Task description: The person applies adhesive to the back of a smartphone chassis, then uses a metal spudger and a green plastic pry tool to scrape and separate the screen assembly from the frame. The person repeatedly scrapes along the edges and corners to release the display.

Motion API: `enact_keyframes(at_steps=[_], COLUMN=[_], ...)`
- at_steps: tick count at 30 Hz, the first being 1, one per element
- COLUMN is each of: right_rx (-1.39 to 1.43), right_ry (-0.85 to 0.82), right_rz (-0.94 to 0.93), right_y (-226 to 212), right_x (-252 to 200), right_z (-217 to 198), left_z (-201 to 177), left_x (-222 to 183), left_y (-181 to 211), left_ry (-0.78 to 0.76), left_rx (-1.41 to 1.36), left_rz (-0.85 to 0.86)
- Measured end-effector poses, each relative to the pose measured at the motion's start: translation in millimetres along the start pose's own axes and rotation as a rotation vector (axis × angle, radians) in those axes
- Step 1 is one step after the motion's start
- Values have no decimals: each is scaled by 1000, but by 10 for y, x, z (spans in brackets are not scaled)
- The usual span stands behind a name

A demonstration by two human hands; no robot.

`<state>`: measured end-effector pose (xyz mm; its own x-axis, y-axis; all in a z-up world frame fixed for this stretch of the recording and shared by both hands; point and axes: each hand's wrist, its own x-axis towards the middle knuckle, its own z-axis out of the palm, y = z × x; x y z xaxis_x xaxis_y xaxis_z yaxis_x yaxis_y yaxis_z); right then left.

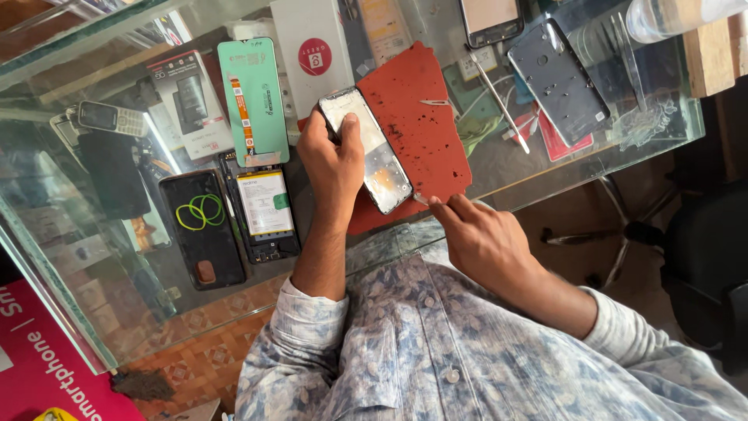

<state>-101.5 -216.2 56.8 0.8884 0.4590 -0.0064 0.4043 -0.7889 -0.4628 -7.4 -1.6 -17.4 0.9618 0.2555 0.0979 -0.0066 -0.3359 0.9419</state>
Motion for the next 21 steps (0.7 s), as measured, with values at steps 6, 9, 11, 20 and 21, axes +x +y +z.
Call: enact_keyframes(at_steps=[6, 9, 11, 20, 21], right_rx=[269, 374, 367, 62, 41], right_ry=[89, 114, 100, 133, 111], right_rz=[171, 120, 89, -16, 6], right_y=[95, 146, 178, 141, 135], right_x=[81, 159, 244, 437, 416], right_z=[-136, -70, -1, 190, 182], left_z=[-45, -81, -34, 67, 51], left_x=[-115, -203, -296, -510, -507], left_y=[61, 75, 74, -16, -22], left_ry=[161, 149, 79, 60, 53], left_rx=[-377, -390, -579, -696, -700], left_rz=[92, 322, 239, 167, 145])
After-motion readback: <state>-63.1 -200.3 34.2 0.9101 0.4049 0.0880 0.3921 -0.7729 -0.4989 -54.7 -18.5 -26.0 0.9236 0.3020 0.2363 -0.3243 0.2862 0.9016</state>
